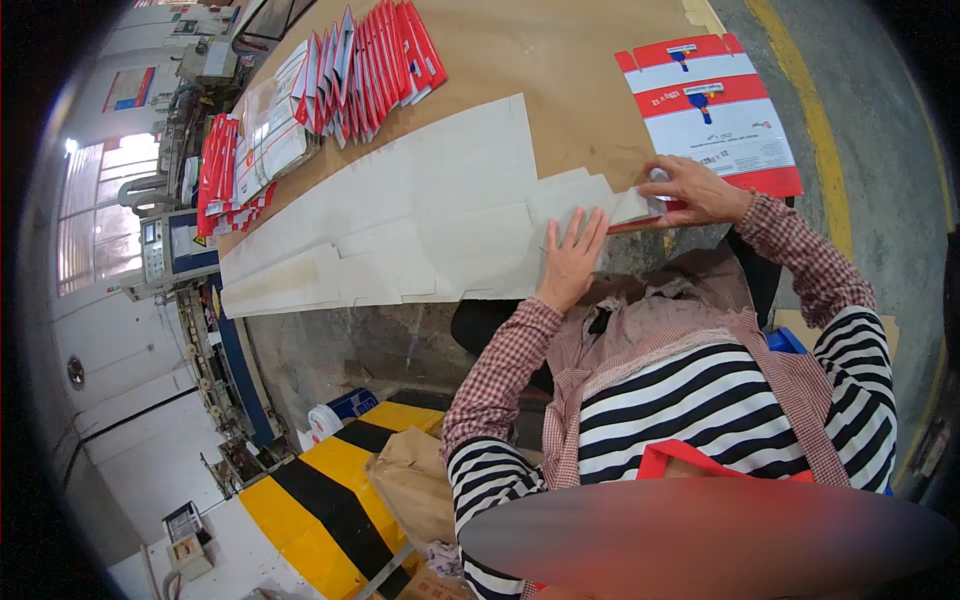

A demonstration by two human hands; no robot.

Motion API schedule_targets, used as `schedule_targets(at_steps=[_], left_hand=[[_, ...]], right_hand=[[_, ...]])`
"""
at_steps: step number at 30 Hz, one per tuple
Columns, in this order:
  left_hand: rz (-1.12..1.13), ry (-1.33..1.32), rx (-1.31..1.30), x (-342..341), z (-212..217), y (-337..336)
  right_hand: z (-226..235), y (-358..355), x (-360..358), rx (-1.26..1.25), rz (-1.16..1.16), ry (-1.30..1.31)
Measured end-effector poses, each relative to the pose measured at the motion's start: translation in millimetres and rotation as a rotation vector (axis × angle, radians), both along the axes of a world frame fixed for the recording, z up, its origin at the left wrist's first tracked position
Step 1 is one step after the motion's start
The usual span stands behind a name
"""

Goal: Folding paper items and stacking them onto a larger sheet of paper.

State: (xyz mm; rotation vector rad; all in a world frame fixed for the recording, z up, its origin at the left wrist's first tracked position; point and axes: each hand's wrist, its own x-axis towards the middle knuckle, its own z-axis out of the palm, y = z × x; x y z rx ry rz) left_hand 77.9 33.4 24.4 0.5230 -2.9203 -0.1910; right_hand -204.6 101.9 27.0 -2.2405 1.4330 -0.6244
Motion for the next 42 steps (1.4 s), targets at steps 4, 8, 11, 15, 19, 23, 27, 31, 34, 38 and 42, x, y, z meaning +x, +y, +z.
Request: schedule_targets(at_steps=[4, 8, 11, 15, 19, 23, 27, 31, 34, 38, 42], left_hand=[[-0.068, 0.088, 0.050, 38.6, -24.5, -15.2], [0.629, 0.549, 0.436, 4.8, -29.3, 11.5], [1.203, 1.131, 0.817, -19.8, -34.8, 37.6], [1.151, 1.459, 1.442, -32.9, -19.4, 31.4], [1.290, 1.388, 1.558, -24.9, -30.3, 16.7], [1.005, 1.287, 1.002, -43.2, -27.3, 36.2], [0.359, 0.606, 0.482, -71.2, -23.4, 21.3], [-0.083, 0.188, 0.155, -92.4, -12.1, -0.4], [-0.062, 0.202, 0.235, -94.4, -22.0, -7.9], [-0.043, 0.199, 0.226, -102.6, -27.3, -15.0], [-0.033, 0.172, 0.213, -104.2, -31.3, -18.6]], right_hand=[[-1.7, 17.8, 0.5, -0.022, 0.036, 0.064], [-6.1, 17.3, 3.0, -0.033, 0.026, 0.052], [-9.3, 22.5, 4.5, -0.050, -0.004, 0.125], [-10.2, 20.2, 3.2, -0.090, 0.014, 0.093], [-10.7, 17.3, 5.4, -0.096, 0.009, 0.063], [3.1, 23.7, 1.1, 0.021, 0.016, -0.010], [13.0, 27.0, 1.1, -0.015, 0.024, -0.009], [18.8, 47.8, -4.4, 0.047, -0.019, 0.189], [4.4, 62.4, -21.1, 0.002, -0.201, 0.198], [3.7, 63.2, -25.6, -0.031, -0.371, 0.153], [-0.4, 60.2, -25.7, -0.017, -0.381, 0.134]])
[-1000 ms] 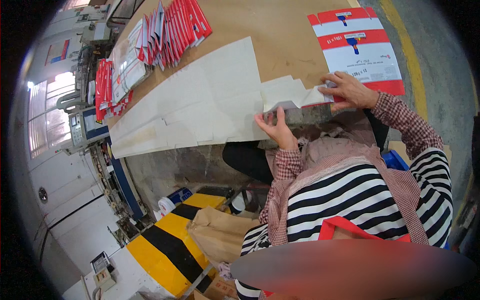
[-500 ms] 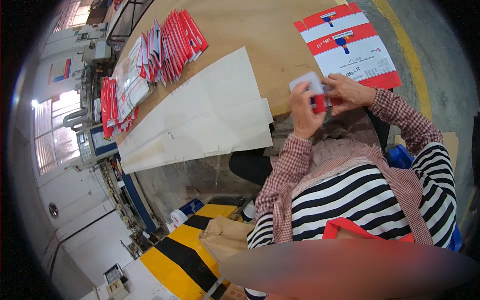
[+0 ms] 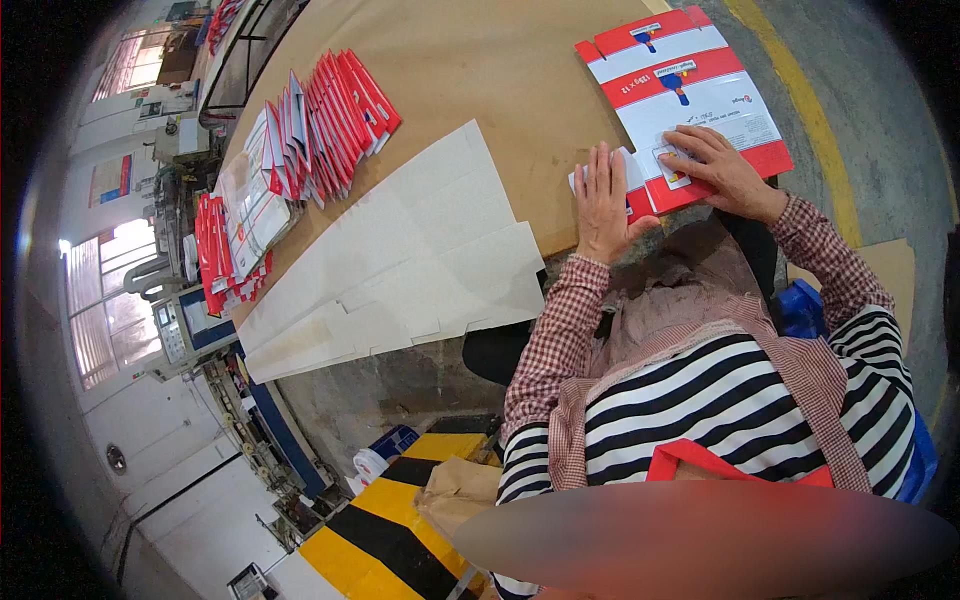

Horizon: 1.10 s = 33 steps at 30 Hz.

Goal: Folding paper items and stacking them onto a larger sheet of paper.

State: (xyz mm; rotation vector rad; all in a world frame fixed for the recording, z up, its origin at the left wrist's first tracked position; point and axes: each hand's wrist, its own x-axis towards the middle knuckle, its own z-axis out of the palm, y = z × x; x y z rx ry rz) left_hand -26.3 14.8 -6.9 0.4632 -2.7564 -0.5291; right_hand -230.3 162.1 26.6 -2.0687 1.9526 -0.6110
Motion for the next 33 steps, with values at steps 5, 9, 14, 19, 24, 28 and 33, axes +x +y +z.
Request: schedule_targets(at_steps=[5, 9, 14, 19, 24, 28, 33], left_hand=[[0.007, -0.150, -0.083, -5.0, -0.3, 6.3], [0.100, -0.231, -0.127, -9.5, -0.8, 15.6], [0.204, -0.180, -0.086, -30.2, -1.3, 15.1], [0.369, -0.029, 0.090, -38.6, -5.7, 13.9], [0.402, 0.515, 0.437, -51.5, 18.2, 32.0], [0.510, 0.377, 0.260, 32.9, 59.2, 11.5], [0.700, -0.165, 0.030, 144.2, 33.6, 11.3]], right_hand=[[0.3, 4.0, 7.2, 0.062, -0.013, 0.021], [-3.4, 13.2, -4.9, 0.001, -0.031, 0.076], [-19.5, 60.7, -51.1, -0.158, -0.623, 0.148], [-29.4, 29.2, 2.7, -0.598, -0.784, -1.914], [-74.4, -57.1, 27.8, -0.308, -0.461, -1.350], [-12.3, -146.2, -119.1, 0.016, -0.228, -1.258], [21.7, -307.1, -182.4, 0.256, -0.032, -0.902]])
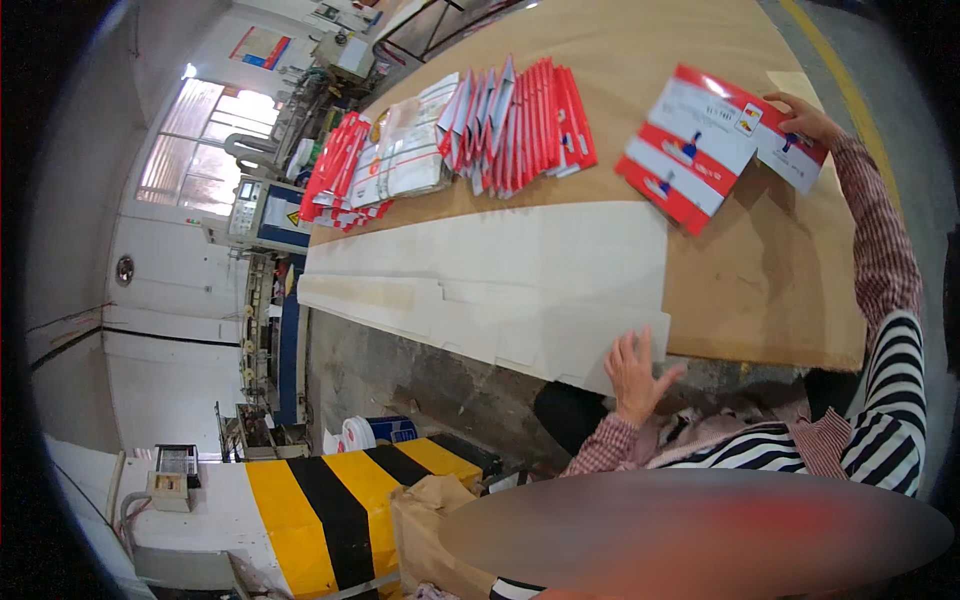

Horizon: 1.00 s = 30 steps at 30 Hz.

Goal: Folding paper items and stacking them onto a larger sheet of paper.

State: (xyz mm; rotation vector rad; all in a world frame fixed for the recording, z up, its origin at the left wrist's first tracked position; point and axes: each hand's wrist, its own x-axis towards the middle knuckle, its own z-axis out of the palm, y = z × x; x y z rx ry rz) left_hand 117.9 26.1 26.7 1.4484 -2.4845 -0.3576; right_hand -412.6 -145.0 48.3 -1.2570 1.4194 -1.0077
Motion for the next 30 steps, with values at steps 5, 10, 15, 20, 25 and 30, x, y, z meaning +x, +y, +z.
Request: schedule_targets(at_steps=[5, 10, 15, 20, 25, 30], left_hand=[[0.001, -0.157, -0.048, 13.9, -23.3, 15.8], [0.064, -0.189, -0.187, 14.3, -40.9, 17.2], [0.048, -0.124, -0.073, 17.9, -17.3, 14.2], [-0.180, 0.188, 0.130, 48.7, -7.6, -10.3], [-0.342, 0.057, -0.098, 2.9, 87.9, -35.1], [-0.584, 0.148, 0.085, -127.2, 103.6, 38.6]], right_hand=[[-56.8, -161.0, 27.7, -0.316, -0.317, 0.721], [-115.4, -293.7, 237.2, -0.162, -0.379, 0.592], [-101.7, -294.9, 277.6, -0.153, -0.134, 0.562], [-106.7, -143.1, 209.2, -0.489, 0.071, 0.304], [65.6, 115.0, 250.8, -0.639, 0.307, 0.387], [37.1, 257.5, 209.1, -0.473, 0.371, 0.747]])
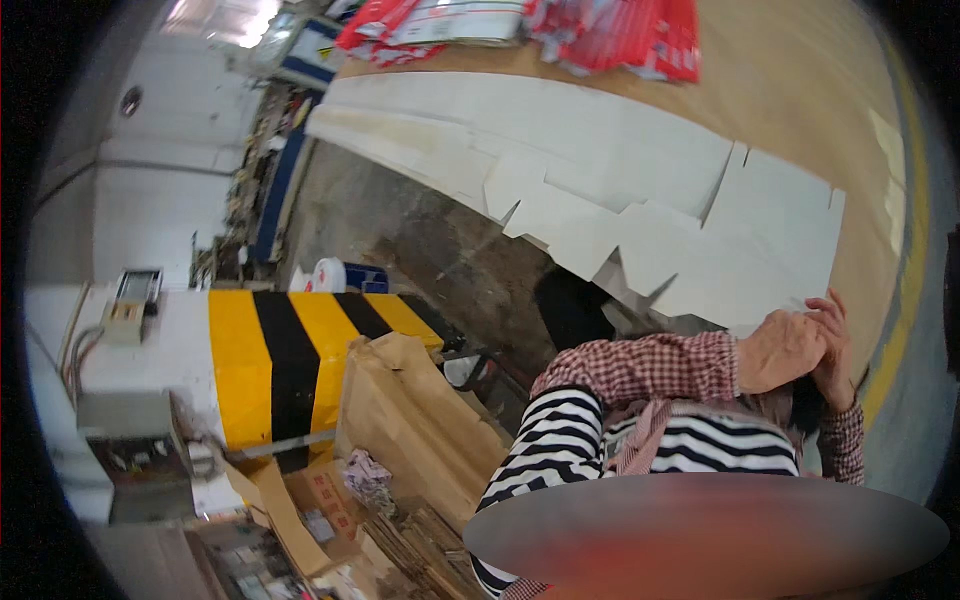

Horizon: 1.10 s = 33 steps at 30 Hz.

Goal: Folding paper items and stacking them onto a larger sheet of paper.

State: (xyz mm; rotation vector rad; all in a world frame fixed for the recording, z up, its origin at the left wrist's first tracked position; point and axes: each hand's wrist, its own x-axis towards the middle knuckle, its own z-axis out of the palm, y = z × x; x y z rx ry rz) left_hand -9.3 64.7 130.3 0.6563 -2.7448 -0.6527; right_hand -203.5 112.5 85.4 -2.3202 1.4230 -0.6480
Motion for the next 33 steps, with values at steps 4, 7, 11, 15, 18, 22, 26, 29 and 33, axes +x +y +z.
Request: schedule_targets(at_steps=[4, 7, 11, 15, 18, 22, 26, 29, 33], left_hand=[[-0.149, 0.162, -0.053, -15.1, -52.0, 21.9], [-0.207, -0.249, -0.074, -7.7, -102.8, 13.3], [-0.261, 0.094, -0.033, -32.1, -119.4, -5.6], [0.124, -0.123, 0.552, -50.4, -123.1, -9.3], [0.019, -0.053, -0.276, -48.1, -135.4, 18.5], [-0.075, 0.100, -0.324, -22.5, -116.6, 24.9], [0.004, 0.138, -0.090, 24.3, -130.1, -20.0], [0.329, 0.165, 0.214, 13.9, -128.5, -31.7], [0.452, 0.182, 0.289, 10.2, -127.9, -35.0]], right_hand=[[-22.2, 97.7, -84.0, 0.126, -0.395, 0.130], [-25.8, 138.2, -96.1, 0.073, -0.541, 0.285], [-54.1, 160.5, -129.4, 0.389, -0.768, -0.173], [-36.1, 106.7, -92.9, 0.373, -1.158, -0.393], [-44.8, 83.2, -75.0, -0.068, -0.844, 0.195], [-56.8, 84.3, -51.9, 0.002, -0.490, 0.030], [-56.4, 81.7, -47.9, 0.046, -0.422, 0.176], [-59.2, 78.3, -42.6, 0.045, -0.408, 0.189], [-62.7, 77.4, -46.6, 0.036, -0.424, 0.178]])
